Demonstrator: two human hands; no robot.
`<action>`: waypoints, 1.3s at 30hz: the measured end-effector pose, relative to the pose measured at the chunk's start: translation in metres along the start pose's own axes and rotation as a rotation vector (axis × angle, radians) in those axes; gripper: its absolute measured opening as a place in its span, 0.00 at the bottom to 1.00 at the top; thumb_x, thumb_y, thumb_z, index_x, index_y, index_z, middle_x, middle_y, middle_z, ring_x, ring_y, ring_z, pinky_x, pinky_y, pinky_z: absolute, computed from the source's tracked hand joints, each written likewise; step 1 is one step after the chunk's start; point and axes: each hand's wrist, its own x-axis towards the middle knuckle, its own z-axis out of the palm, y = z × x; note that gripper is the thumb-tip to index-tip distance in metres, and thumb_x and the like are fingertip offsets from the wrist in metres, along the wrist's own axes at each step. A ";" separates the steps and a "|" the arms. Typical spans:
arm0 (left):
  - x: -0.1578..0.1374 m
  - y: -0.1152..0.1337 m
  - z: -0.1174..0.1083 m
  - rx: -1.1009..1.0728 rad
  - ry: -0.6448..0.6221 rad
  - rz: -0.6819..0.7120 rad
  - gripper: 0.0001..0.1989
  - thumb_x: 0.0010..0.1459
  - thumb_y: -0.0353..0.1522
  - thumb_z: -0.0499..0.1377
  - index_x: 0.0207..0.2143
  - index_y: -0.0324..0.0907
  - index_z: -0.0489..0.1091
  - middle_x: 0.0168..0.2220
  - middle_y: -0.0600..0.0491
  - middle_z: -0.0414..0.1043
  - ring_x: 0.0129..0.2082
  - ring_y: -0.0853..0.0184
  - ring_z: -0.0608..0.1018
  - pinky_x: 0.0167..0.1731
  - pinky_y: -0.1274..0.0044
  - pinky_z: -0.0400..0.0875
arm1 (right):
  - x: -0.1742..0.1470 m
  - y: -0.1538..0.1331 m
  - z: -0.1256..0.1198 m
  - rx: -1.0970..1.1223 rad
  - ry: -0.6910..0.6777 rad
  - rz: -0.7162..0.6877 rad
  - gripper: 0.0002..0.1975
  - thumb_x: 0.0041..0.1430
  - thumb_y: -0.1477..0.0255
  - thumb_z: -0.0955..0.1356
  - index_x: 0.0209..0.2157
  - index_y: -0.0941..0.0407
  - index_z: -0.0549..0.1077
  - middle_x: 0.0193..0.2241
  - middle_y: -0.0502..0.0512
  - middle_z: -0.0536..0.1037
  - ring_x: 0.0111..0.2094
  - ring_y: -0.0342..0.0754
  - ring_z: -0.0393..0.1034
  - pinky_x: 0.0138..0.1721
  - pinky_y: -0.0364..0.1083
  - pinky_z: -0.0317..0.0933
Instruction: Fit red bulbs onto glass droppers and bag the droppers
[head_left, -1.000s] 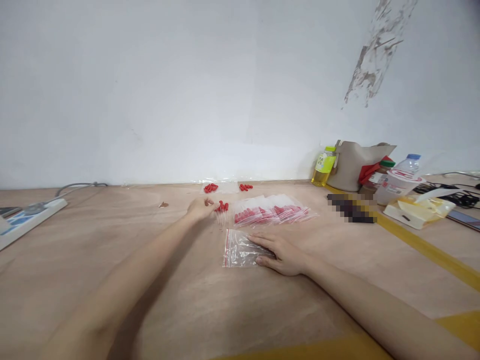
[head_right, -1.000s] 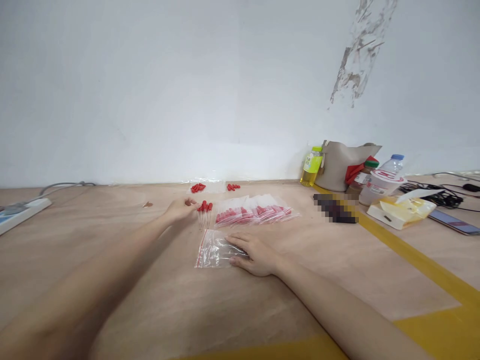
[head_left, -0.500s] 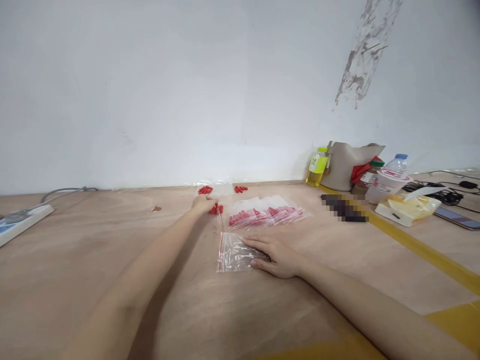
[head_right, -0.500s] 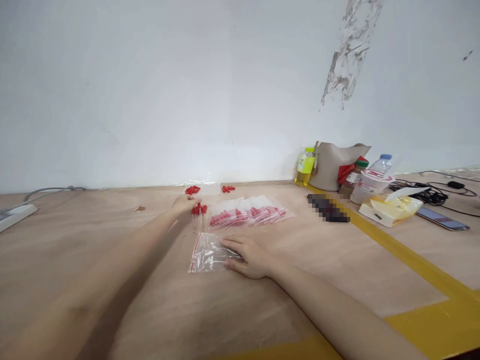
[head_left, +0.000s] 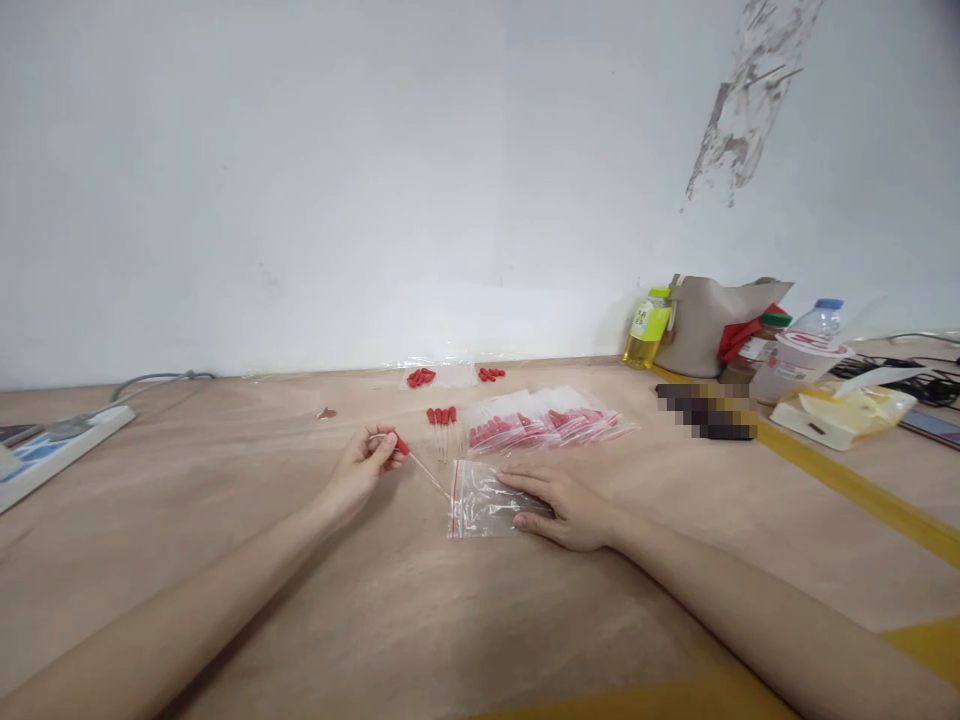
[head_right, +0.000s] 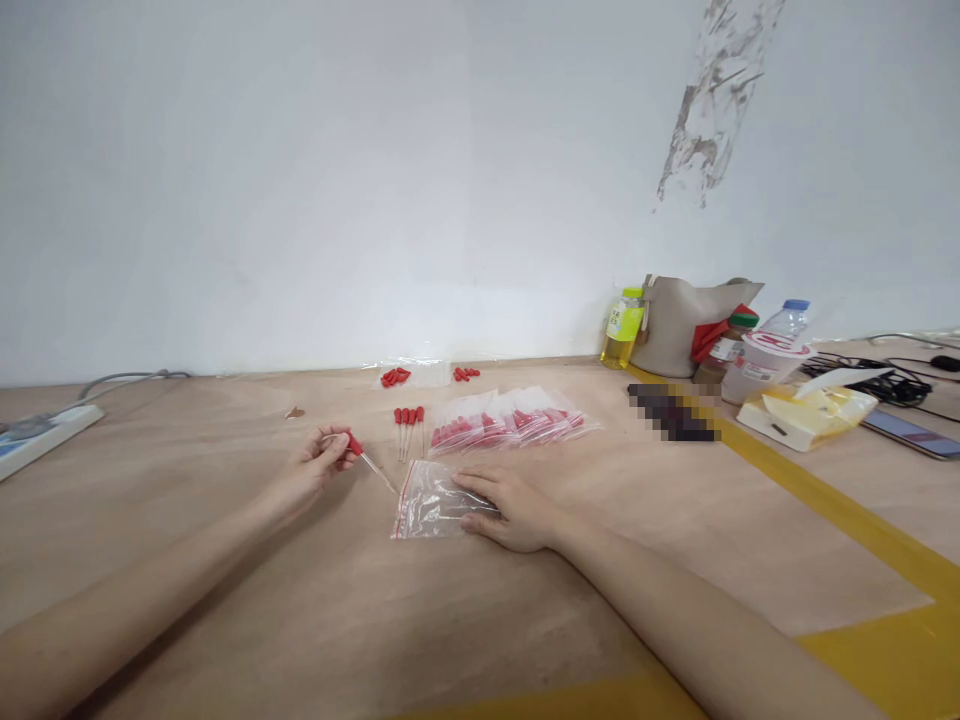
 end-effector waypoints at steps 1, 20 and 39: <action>-0.002 -0.002 0.002 -0.010 -0.010 -0.012 0.23 0.40 0.43 0.64 0.34 0.38 0.62 0.25 0.55 0.70 0.24 0.73 0.71 0.27 0.80 0.66 | 0.000 0.000 0.000 0.001 -0.001 0.003 0.28 0.56 0.60 0.61 0.56 0.57 0.56 0.54 0.60 0.60 0.54 0.51 0.54 0.54 0.52 0.51; -0.029 -0.012 0.032 0.288 -0.488 -0.030 0.11 0.45 0.34 0.63 0.30 0.38 0.66 0.26 0.54 0.71 0.26 0.71 0.73 0.28 0.79 0.66 | 0.001 -0.001 0.000 0.020 0.022 -0.013 0.28 0.55 0.60 0.61 0.55 0.56 0.57 0.54 0.59 0.61 0.54 0.52 0.55 0.53 0.52 0.51; 0.003 -0.018 0.027 0.668 -0.126 0.162 0.06 0.47 0.35 0.58 0.25 0.41 0.68 0.23 0.55 0.70 0.23 0.69 0.70 0.24 0.79 0.62 | -0.001 0.006 0.001 -0.065 0.118 -0.019 0.24 0.54 0.62 0.63 0.51 0.55 0.63 0.49 0.60 0.65 0.50 0.51 0.58 0.51 0.52 0.53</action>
